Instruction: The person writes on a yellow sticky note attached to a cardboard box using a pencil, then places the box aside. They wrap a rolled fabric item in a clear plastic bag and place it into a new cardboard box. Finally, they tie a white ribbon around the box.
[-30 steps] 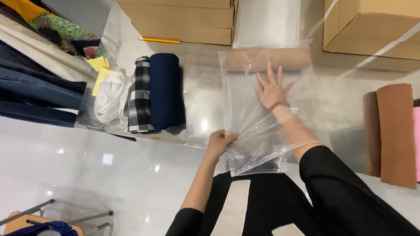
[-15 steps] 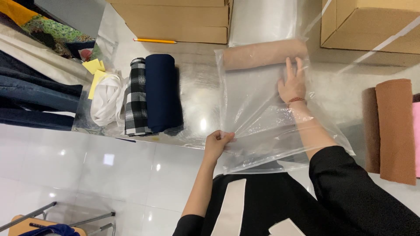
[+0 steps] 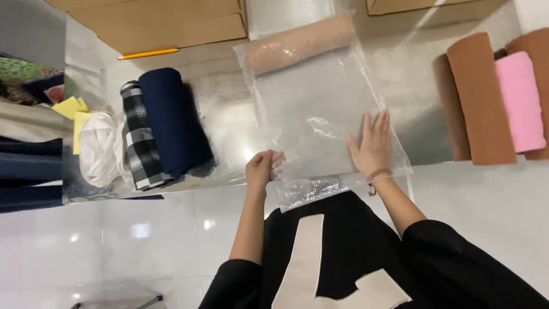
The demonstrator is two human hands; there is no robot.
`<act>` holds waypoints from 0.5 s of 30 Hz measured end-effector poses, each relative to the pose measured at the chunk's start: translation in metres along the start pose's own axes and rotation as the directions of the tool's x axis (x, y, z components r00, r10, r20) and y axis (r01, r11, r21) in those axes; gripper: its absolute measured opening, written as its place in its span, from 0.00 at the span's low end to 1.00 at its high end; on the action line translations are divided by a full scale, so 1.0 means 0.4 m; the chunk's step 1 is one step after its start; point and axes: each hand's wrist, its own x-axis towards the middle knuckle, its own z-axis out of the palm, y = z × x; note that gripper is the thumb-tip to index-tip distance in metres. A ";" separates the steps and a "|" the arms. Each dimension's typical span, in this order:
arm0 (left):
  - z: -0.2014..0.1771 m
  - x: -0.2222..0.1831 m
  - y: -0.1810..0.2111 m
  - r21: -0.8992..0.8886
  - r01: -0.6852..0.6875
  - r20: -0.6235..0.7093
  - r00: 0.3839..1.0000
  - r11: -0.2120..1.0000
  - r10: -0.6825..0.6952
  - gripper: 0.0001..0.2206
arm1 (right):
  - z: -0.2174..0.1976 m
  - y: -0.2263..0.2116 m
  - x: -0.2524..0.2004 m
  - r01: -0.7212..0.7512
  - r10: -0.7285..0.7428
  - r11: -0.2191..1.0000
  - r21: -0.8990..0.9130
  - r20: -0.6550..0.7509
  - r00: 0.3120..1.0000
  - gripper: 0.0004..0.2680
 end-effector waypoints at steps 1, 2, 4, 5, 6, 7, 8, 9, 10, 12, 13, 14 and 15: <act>-0.011 0.038 -0.036 0.011 0.010 0.014 1.000 1.000 -0.010 0.13 | -0.009 0.018 -0.024 -0.020 0.020 1.000 -0.006 0.000 1.000 0.31; -0.023 0.075 -0.073 0.025 -0.012 0.008 1.000 1.000 0.011 0.13 | -0.017 0.033 -0.049 0.011 -0.009 0.999 -0.030 0.069 0.998 0.31; -0.020 0.068 -0.077 0.047 -0.025 0.012 1.000 0.999 0.025 0.13 | -0.033 0.074 -0.091 0.029 -0.021 0.998 -0.056 0.140 0.990 0.30; -0.006 0.025 -0.042 0.027 -0.030 0.002 1.000 0.999 0.030 0.13 | -0.042 0.098 -0.107 0.121 -0.101 0.990 -0.069 0.245 0.964 0.31; 0.007 -0.012 -0.002 0.000 -0.041 -0.013 0.999 0.999 0.041 0.13 | -0.048 0.119 -0.109 0.223 -0.185 0.972 -0.071 0.346 0.920 0.33; 0.009 -0.010 -0.002 0.000 -0.038 -0.009 0.999 0.999 0.038 0.13 | -0.063 0.146 -0.119 0.220 -0.182 0.973 -0.074 0.346 0.920 0.33; 0.007 -0.009 -0.002 0.002 -0.035 -0.001 0.999 0.999 0.035 0.14 | -0.077 0.171 -0.124 0.203 -0.213 0.977 0.072 0.467 0.858 0.32; 0.005 -0.009 -0.001 0.004 -0.032 0.006 0.999 0.999 0.032 0.14 | -0.091 0.195 -0.130 0.161 -0.256 0.964 0.212 0.573 0.778 0.32; 0.006 -0.012 -0.001 0.000 -0.032 -0.002 0.999 1.000 0.032 0.14 | -0.203 0.108 -0.121 0.168 -0.263 0.962 0.214 0.577 0.773 0.32; 0.004 -0.015 0.003 -0.035 -0.021 0.025 0.999 0.999 0.022 0.14 | -0.474 -0.066 -0.100 -0.358 -0.118 0.841 0.406 0.783 0.610 0.24; 0.005 -0.038 0.029 -0.043 -0.024 0.015 1.000 0.999 0.025 0.14 | -0.469 -0.028 -0.081 -0.349 -0.127 0.845 0.406 0.785 0.606 0.24; 0.009 -0.062 0.056 -0.002 0.018 0.005 1.000 1.000 -0.018 0.12 | -0.465 0.011 -0.059 -0.480 -0.118 0.784 0.392 0.855 0.506 0.20; 0.012 -0.085 0.084 0.039 0.061 -0.006 0.998 0.997 -0.061 0.11 | -0.460 0.049 -0.034 -0.603 -0.119 0.714 0.356 0.910 0.396 0.19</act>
